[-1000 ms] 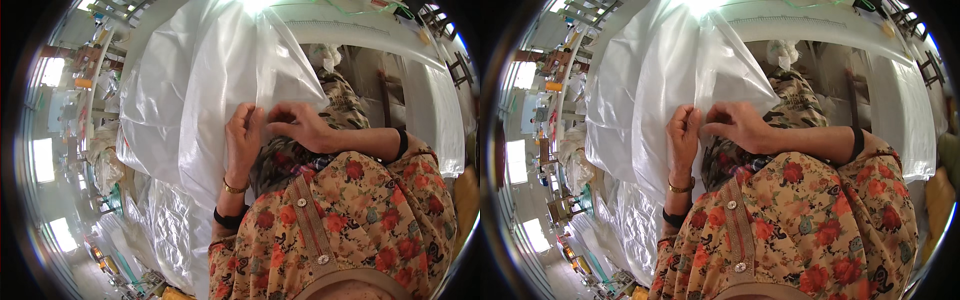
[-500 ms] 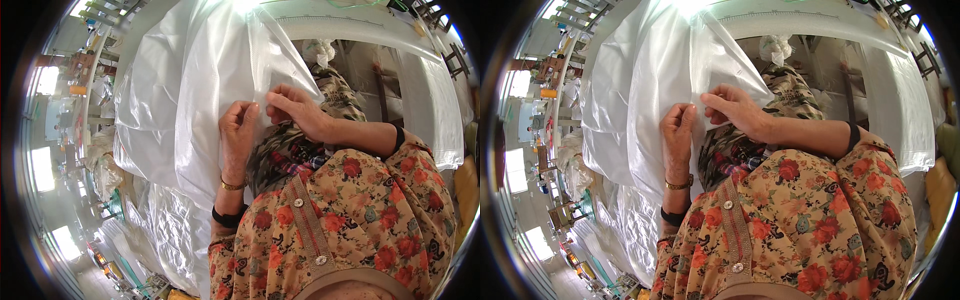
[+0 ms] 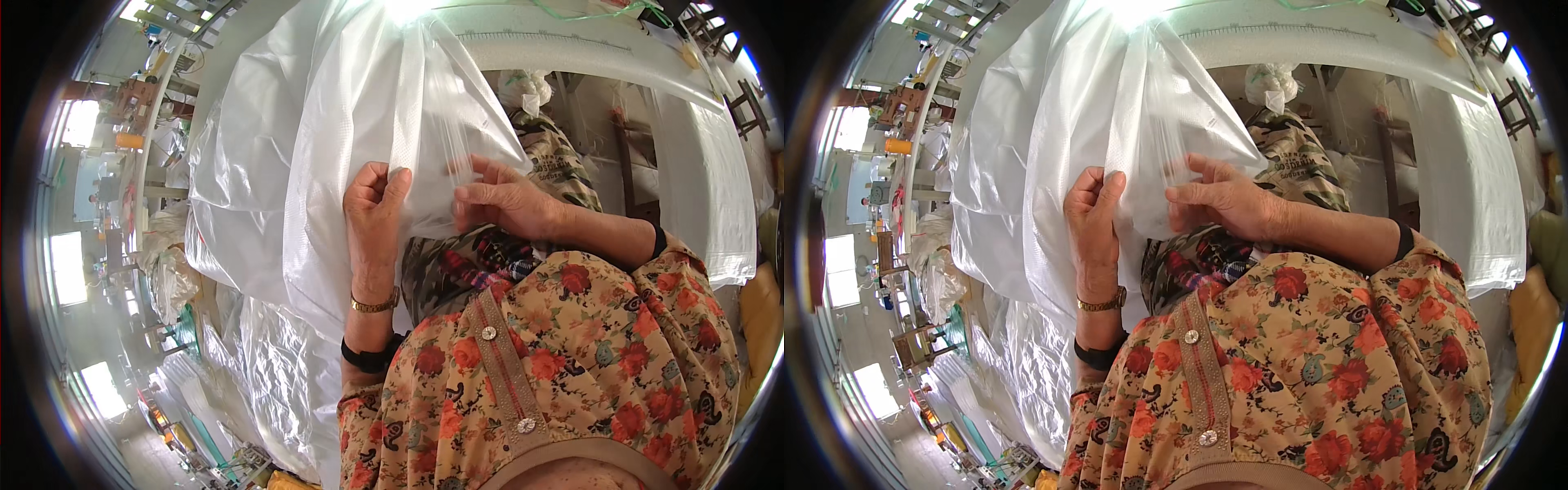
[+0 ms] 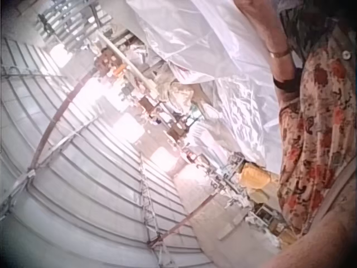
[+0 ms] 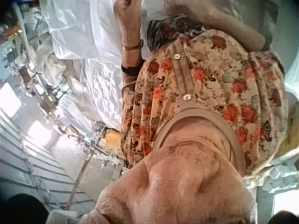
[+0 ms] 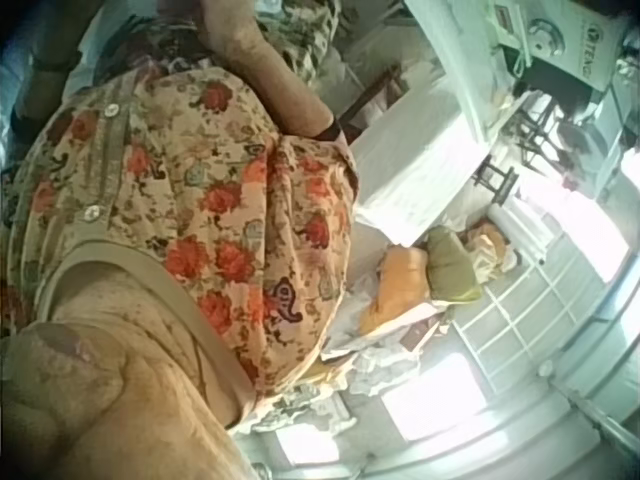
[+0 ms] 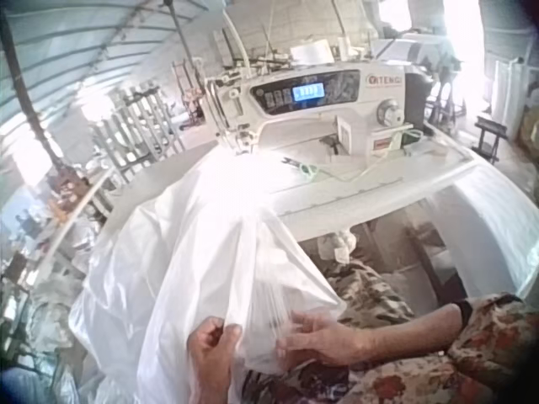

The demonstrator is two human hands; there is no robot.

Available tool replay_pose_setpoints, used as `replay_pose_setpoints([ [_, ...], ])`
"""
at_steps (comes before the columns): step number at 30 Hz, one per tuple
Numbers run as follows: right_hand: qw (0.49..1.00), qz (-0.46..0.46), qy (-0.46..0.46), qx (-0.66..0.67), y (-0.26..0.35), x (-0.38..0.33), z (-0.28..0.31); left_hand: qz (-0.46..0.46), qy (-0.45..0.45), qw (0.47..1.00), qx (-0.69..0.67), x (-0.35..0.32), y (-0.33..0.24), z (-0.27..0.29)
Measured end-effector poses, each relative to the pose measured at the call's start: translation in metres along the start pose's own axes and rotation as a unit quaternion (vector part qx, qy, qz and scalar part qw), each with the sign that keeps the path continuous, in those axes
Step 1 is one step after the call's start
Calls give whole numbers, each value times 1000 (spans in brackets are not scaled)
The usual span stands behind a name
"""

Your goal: The recorder uses an industrial sewing machine to stitch together layers of white plastic material.

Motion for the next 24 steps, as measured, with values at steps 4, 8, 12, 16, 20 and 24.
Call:
replay_pose_setpoints([
  [4, 994, -52, 49, -78, -13, -2, -5, 54, 30, 998, 0, -1, 12, -18],
  [8, 994, -4, 43, -105, -6, -3, -14, 71, 122, 990, -21, -1, 39, -41],
  [12, 988, -56, -35, -136, -15, -4, 16, 112, 123, 986, -8, 0, 47, -29],
  [16, 988, -33, -33, -145, -13, -6, 16, 102, 93, 990, -10, 2, 46, -25],
  [20, 961, 45, -29, -273, 2, -12, 2, 107, 72, 992, 0, 2, 49, -27],
  [24, 914, 71, -42, -397, 12, -16, -9, 39, 50, 989, 134, 4, 65, -20],
])
Point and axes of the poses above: each hand's wrist, its own x-axis towards the middle knuckle, its own z-axis out of the back of the hand, y = z × x, the point moved 9 cm from there along x, towards the middle knuckle, and after that the axes turned 5 degrees about y, right-handed, at the moved point
